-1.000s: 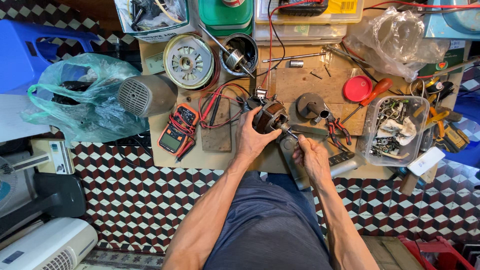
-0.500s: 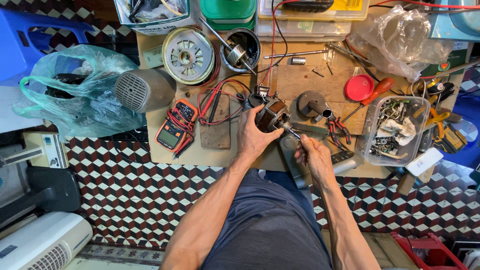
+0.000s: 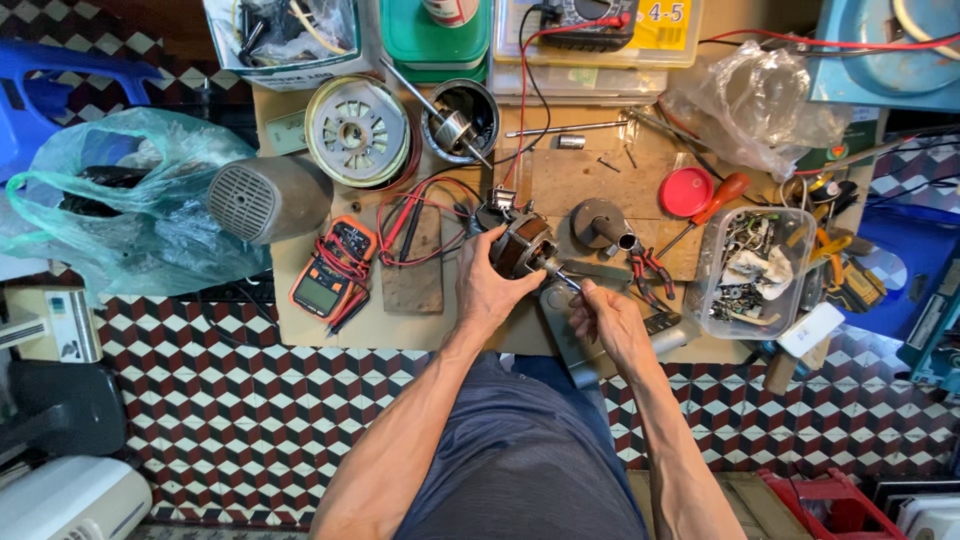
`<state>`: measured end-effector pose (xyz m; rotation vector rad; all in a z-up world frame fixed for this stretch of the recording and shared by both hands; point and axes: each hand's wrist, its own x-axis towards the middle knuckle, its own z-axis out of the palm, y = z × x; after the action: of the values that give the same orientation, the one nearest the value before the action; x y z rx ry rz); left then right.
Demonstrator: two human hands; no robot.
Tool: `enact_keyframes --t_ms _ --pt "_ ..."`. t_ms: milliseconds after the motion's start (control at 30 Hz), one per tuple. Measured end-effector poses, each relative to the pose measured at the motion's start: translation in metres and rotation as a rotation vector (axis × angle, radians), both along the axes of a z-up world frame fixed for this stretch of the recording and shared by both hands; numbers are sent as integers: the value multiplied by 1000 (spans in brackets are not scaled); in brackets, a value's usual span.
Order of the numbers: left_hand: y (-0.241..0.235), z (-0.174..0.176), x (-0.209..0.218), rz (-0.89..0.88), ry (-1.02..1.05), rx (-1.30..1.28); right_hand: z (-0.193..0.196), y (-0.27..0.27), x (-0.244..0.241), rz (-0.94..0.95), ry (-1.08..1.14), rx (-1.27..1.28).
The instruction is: The person cleans a motor shaft with a cloth, then assembles the motor by inserting the shaft into the stator and tightening screws. They connect wires to a multimeter and use a power drill to rotate the shaft for testing.
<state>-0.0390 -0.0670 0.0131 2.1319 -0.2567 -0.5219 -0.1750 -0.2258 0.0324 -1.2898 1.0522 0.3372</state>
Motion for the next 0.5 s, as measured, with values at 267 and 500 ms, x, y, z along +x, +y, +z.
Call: enact_keyframes --t_ms 267,500 --pt "-2 0 0 -6 -88 5 43 -88 44 113 46 -780" --pt "-1 18 5 -30 -121 14 -47 -142 125 580 -69 -988"
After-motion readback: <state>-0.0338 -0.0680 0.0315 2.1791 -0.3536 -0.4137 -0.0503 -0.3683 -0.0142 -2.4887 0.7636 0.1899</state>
